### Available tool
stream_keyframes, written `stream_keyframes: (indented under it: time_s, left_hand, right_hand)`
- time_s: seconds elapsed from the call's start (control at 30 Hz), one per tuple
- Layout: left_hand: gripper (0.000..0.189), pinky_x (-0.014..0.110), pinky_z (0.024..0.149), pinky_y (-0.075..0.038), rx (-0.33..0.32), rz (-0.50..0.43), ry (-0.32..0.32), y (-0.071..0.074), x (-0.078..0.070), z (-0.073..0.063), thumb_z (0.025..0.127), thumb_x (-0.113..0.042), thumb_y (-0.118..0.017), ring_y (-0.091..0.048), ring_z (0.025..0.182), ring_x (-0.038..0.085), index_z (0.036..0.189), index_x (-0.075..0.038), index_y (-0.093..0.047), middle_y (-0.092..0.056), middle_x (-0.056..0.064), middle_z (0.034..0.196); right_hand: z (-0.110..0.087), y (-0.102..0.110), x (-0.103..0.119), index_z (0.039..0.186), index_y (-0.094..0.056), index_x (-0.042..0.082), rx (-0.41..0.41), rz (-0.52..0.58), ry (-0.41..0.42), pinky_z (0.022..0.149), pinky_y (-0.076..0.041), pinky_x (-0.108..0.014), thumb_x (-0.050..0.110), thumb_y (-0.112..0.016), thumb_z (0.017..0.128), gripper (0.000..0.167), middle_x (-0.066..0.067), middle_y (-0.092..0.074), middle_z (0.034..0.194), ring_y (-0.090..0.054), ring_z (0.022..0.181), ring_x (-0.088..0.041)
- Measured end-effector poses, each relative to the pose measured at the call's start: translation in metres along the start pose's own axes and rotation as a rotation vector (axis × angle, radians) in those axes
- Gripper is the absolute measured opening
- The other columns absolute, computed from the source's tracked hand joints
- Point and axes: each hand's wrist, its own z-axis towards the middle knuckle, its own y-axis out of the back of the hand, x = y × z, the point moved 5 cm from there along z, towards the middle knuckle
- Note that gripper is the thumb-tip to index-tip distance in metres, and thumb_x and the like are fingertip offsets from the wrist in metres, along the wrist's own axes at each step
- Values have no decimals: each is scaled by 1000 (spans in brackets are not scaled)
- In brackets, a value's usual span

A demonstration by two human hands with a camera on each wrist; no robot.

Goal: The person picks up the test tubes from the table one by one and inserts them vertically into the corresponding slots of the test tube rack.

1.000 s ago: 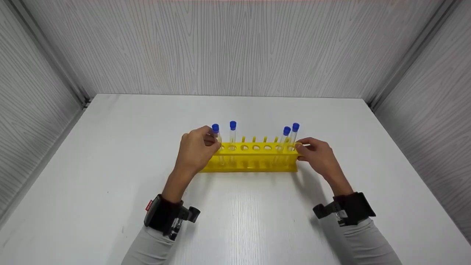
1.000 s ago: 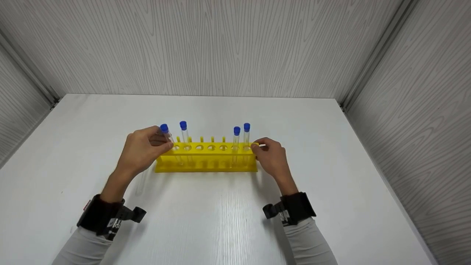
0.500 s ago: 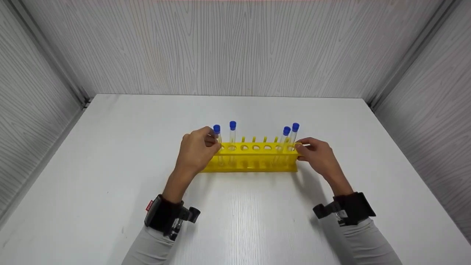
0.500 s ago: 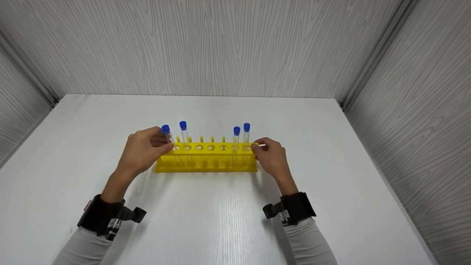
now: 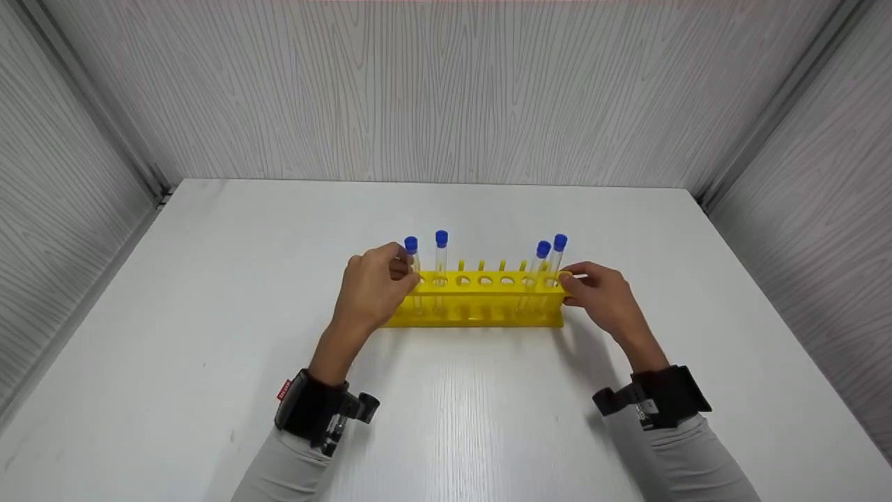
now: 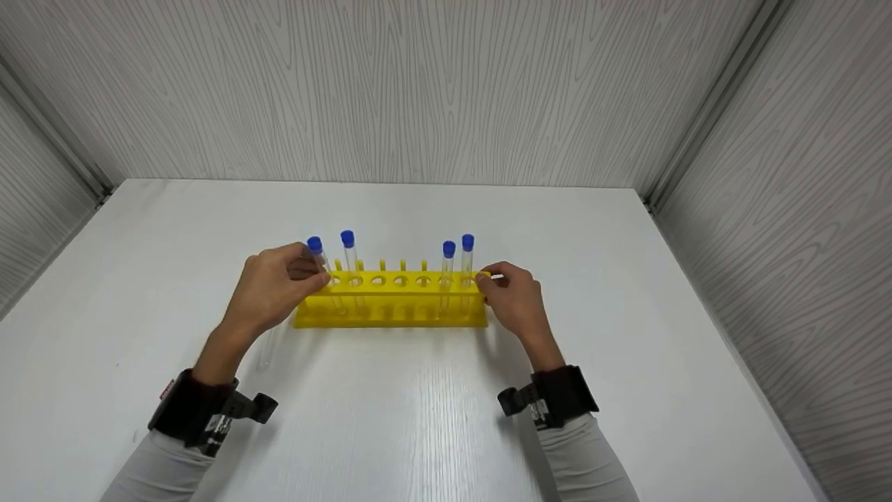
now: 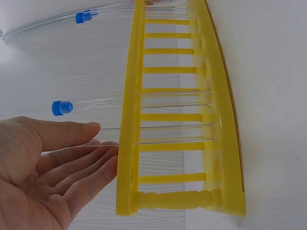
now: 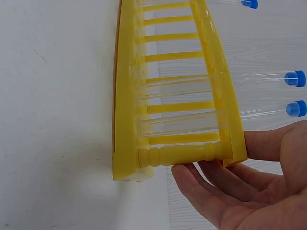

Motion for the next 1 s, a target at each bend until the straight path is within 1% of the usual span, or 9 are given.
stream_keyframes:
  time_s: [0.27,0.57,0.83,1.0]
  left_hand:
    - [22,39,92,-59,34,-1,25,0,0,0,92,-10,-72,-74,102,27,112,0,-69,-75,15,110]
    - [32,39,97,-57,107,-13,47,4,1,-1,94,-12,-71,-72,110,27,123,1,-67,-73,15,118]
    - [39,41,100,-55,157,22,68,7,2,-1,95,-13,-70,-69,117,29,131,0,-64,-70,17,127]
    - [41,43,101,-54,175,12,62,11,3,-2,96,-14,-68,-68,119,30,133,1,-62,-69,18,129]
  right_hand:
    - [0,0,0,137,-59,1,-2,-6,-4,99,-55,-45,30,-54,105,43,-23,-62,134,-69,112,-33]
    - [1,0,0,135,-60,1,-2,6,6,97,-56,-43,28,-55,105,42,-22,-62,133,-68,112,-33]
    - [-1,1,1,135,-60,0,1,9,4,98,-56,-45,28,-55,105,41,-23,-63,132,-69,113,-34]
    - [0,1,0,135,-60,1,-1,2,8,97,-56,-45,27,-54,105,40,-23,-63,132,-69,112,-34]
